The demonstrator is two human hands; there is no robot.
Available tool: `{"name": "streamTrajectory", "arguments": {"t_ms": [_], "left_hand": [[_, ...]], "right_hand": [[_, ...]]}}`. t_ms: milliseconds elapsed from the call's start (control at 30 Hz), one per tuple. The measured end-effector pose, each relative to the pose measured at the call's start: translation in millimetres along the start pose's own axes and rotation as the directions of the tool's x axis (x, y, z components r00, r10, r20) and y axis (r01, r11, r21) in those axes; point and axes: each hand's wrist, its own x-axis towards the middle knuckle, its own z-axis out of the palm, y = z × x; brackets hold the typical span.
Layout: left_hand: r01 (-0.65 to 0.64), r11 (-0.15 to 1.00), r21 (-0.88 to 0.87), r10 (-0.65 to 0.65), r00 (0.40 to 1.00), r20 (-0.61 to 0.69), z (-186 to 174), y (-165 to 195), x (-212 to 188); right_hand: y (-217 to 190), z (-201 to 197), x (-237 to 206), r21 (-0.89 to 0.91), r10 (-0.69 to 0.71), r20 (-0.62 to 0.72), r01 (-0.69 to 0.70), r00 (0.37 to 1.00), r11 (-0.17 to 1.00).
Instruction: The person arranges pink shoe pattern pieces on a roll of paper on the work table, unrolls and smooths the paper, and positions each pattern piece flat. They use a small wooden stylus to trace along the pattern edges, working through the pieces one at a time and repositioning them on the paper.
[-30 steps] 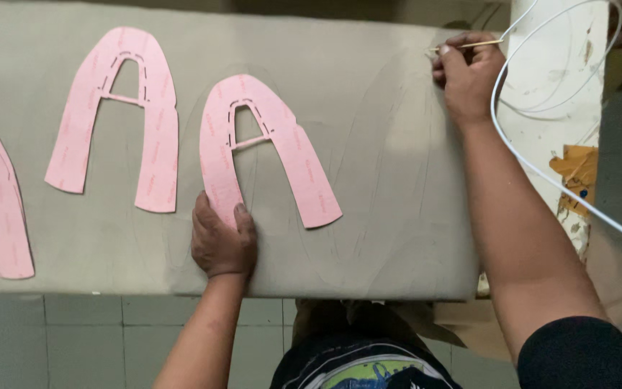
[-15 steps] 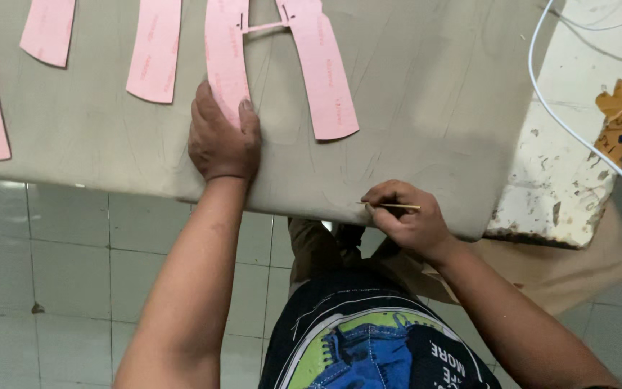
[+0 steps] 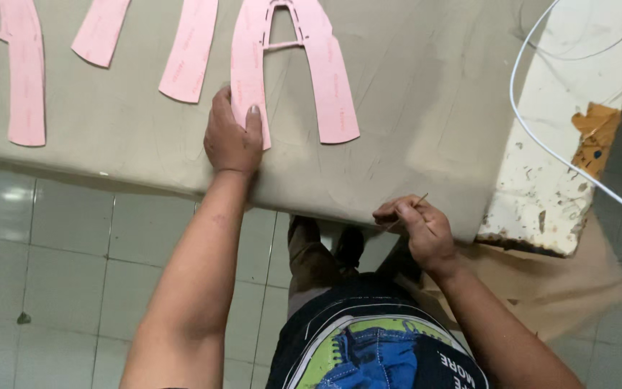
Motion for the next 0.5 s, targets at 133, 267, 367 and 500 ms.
{"name": "streamTrajectory", "arguments": {"t_ms": [133, 267, 367, 500], "left_hand": [[0.087, 0.955, -0.283, -0.081, 0.996, 0.032, -21, 21, -29], [0.343, 0.731, -0.590, -0.280, 0.939, 0.200, -38, 52, -116], [0.470, 0.607, -0.641, -0.308, 0.882, 0.356, -55, 67, -186], [0.549, 0.480, -0.684, -0.252, 0.833, 0.492, -71, 76, -247]], "right_hand": [[-5, -13, -23, -0.021, 0.137, -0.129, -0.141, 0.982, 0.990], [-10, -25, -35, -0.079, 0.184, -0.231, -0.207, 0.955, 0.975], [-10, -33, -44, 0.041, 0.356, -0.178, -0.355, 0.917, 0.934], [-1, -29, -52, -0.108, 0.436, 0.008, -0.433, 0.900, 0.895]]}}
